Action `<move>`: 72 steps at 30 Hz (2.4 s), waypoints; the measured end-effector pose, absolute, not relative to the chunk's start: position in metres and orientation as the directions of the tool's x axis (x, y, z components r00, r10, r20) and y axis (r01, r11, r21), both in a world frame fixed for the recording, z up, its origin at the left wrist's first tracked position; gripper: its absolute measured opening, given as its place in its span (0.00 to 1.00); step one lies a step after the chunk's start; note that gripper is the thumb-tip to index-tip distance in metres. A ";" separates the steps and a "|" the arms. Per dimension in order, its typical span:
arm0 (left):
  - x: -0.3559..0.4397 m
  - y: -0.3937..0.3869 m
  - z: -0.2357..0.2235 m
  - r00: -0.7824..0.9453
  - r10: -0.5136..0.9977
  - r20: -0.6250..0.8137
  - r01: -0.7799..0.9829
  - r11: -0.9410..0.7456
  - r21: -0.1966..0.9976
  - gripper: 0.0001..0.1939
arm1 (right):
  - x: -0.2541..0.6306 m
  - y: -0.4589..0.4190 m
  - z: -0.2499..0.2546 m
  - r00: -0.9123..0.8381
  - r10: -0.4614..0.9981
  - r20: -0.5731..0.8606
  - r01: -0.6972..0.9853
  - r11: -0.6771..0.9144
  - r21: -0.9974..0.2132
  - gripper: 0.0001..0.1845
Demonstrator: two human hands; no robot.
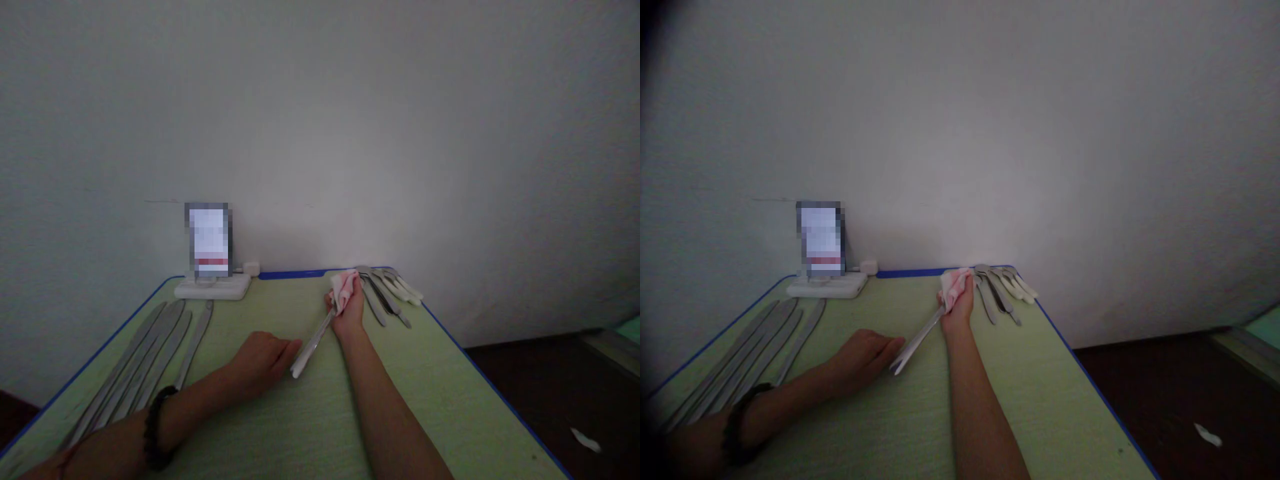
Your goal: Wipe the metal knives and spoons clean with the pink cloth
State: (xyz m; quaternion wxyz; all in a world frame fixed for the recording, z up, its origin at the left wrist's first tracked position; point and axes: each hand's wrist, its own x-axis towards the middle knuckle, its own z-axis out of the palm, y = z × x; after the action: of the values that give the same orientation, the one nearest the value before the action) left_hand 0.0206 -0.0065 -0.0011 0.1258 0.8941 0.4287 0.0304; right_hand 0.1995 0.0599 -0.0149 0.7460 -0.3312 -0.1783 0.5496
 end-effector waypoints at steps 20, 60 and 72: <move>0.026 -0.016 0.005 0.622 0.783 -0.013 0.765 -0.603 0.226 0.18 | 0.181 0.067 -0.021 0.440 0.884 -0.160 -0.656 0.194 -0.730 0.10; 0.021 -0.012 0.008 0.733 0.680 -0.024 0.663 -0.705 0.251 0.16 | 0.201 0.050 -0.005 0.165 0.982 -0.091 -0.834 0.090 -0.544 0.18; 0.018 -0.009 0.001 0.694 0.719 -0.040 0.692 -0.650 0.314 0.18 | 0.194 0.049 -0.003 0.127 0.988 -0.092 -0.764 0.038 -0.645 0.18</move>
State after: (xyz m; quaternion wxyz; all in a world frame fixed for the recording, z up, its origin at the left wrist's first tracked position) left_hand 0.0175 -0.0090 0.0013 0.1539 0.9073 0.3887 0.0441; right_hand 0.1942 0.0490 -0.0035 0.6936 -0.2870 -0.1952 0.6312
